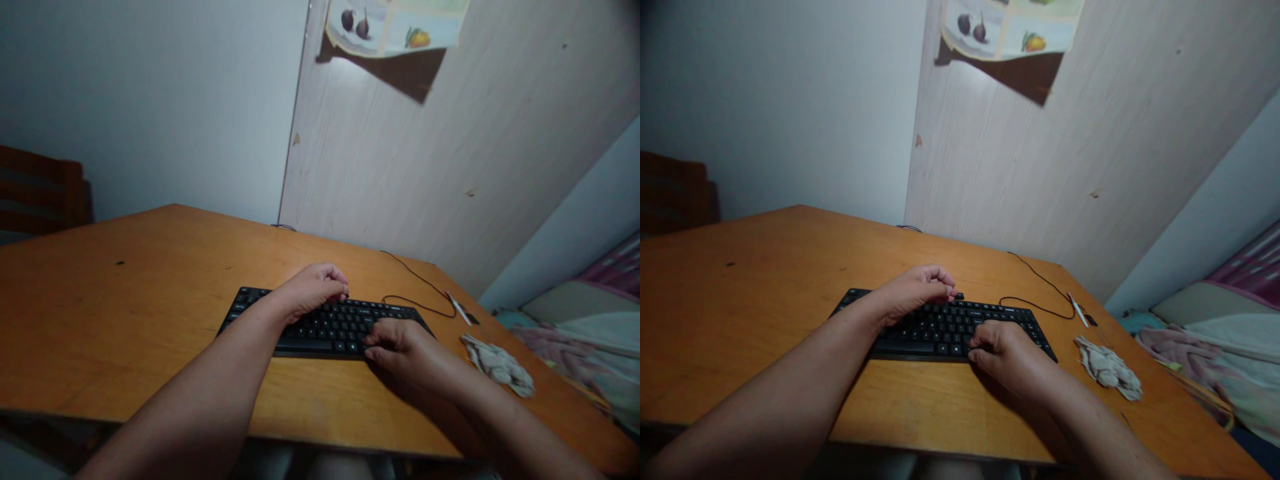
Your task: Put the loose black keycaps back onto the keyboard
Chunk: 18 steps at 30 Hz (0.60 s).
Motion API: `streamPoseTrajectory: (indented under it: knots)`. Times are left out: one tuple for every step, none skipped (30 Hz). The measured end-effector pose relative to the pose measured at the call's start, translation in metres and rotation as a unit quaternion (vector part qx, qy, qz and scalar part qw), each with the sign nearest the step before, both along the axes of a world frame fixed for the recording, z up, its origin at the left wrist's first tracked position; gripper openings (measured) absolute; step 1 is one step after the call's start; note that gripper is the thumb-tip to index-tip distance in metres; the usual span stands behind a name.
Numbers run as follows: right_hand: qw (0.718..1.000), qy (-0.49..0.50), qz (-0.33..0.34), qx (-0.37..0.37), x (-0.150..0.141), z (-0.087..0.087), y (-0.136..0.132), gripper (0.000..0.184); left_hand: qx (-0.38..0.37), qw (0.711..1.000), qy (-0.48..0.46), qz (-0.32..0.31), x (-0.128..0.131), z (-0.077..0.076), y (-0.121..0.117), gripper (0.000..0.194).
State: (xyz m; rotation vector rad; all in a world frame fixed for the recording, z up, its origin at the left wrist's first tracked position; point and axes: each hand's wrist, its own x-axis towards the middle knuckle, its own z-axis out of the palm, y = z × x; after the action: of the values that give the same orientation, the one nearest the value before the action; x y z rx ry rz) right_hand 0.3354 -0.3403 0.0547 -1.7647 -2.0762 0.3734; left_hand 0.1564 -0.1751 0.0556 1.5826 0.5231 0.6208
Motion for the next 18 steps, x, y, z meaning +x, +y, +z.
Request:
streamPoseTrajectory:
  knots:
    - [1.000, 0.003, 0.001, -0.004, 0.001, 0.000, 0.001, 0.008, 0.001, 1.000, 0.001, 0.001, 0.000, 0.000, 0.000, 0.018]
    - [1.000, 0.005, 0.003, -0.008, 0.001, 0.000, 0.001, 0.009, 0.001, 1.000, 0.001, 0.001, 0.000, 0.000, 0.001, 0.019]
    - [1.000, 0.002, 0.005, -0.010, 0.001, 0.001, 0.002, 0.009, 0.001, 1.000, 0.000, 0.002, 0.000, 0.000, 0.001, 0.019]
    - [1.000, -0.007, 0.009, -0.009, -0.001, 0.001, 0.001, 0.010, 0.002, 1.000, 0.000, 0.003, 0.000, -0.001, 0.001, 0.019]
    - [1.000, -0.026, 0.009, -0.002, -0.003, 0.001, 0.000, 0.013, 0.003, 1.000, -0.001, 0.005, 0.000, -0.001, 0.002, 0.018]
    - [0.999, -0.053, 0.007, 0.010, -0.007, 0.001, -0.003, 0.015, 0.005, 1.000, -0.002, 0.006, 0.000, -0.001, 0.002, 0.018]
    - [0.996, -0.088, 0.000, 0.024, -0.012, -0.001, -0.006, 0.018, 0.007, 1.000, -0.004, 0.008, 0.000, -0.001, 0.002, 0.018]
    - [0.991, -0.130, -0.013, 0.041, -0.018, -0.003, -0.010, 0.019, 0.010, 1.000, -0.006, 0.010, 0.001, -0.001, 0.003, 0.018]
    - [0.983, -0.175, -0.028, 0.056, -0.024, -0.007, -0.015, 0.019, 0.012, 1.000, -0.008, 0.012, 0.001, -0.002, 0.003, 0.018]
    - [0.971, -0.221, -0.050, 0.070, -0.030, -0.012, -0.019, 0.019, 0.014, 1.000, -0.009, 0.015, 0.001, -0.001, 0.003, 0.017]
    - [0.958, -0.265, -0.066, 0.083, -0.036, -0.017, -0.024, 0.021, 0.017, 1.000, -0.010, 0.018, 0.001, -0.001, 0.003, 0.017]
    - [0.946, -0.302, -0.073, 0.090, -0.041, -0.022, -0.027, 0.027, 0.019, 1.000, -0.009, 0.022, 0.001, -0.001, 0.003, 0.016]
    - [0.935, -0.332, -0.075, 0.095, -0.045, -0.027, -0.030, 0.033, 0.022, 0.999, -0.007, 0.024, 0.001, 0.000, 0.003, 0.015]
    - [0.927, -0.355, -0.073, 0.096, -0.047, -0.032, -0.032, 0.039, 0.026, 0.999, -0.007, 0.027, 0.001, 0.000, 0.003, 0.014]
    - [0.921, -0.371, -0.069, 0.095, -0.049, -0.034, -0.034, 0.043, 0.029, 0.999, -0.006, 0.028, 0.001, 0.000, 0.003, 0.013]
    - [0.918, -0.379, -0.066, 0.093, -0.050, -0.036, -0.035, 0.046, 0.032, 0.999, -0.006, 0.029, 0.001, 0.001, 0.003, 0.013]
    - [0.918, -0.380, -0.064, 0.091, -0.049, -0.036, -0.035, 0.047, 0.033, 0.999, -0.006, 0.030, 0.001, 0.001, 0.003, 0.013]
    - [0.921, -0.373, -0.065, 0.091, -0.048, -0.034, -0.036, 0.047, 0.034, 0.999, -0.005, 0.033, 0.001, 0.002, 0.004, 0.013]
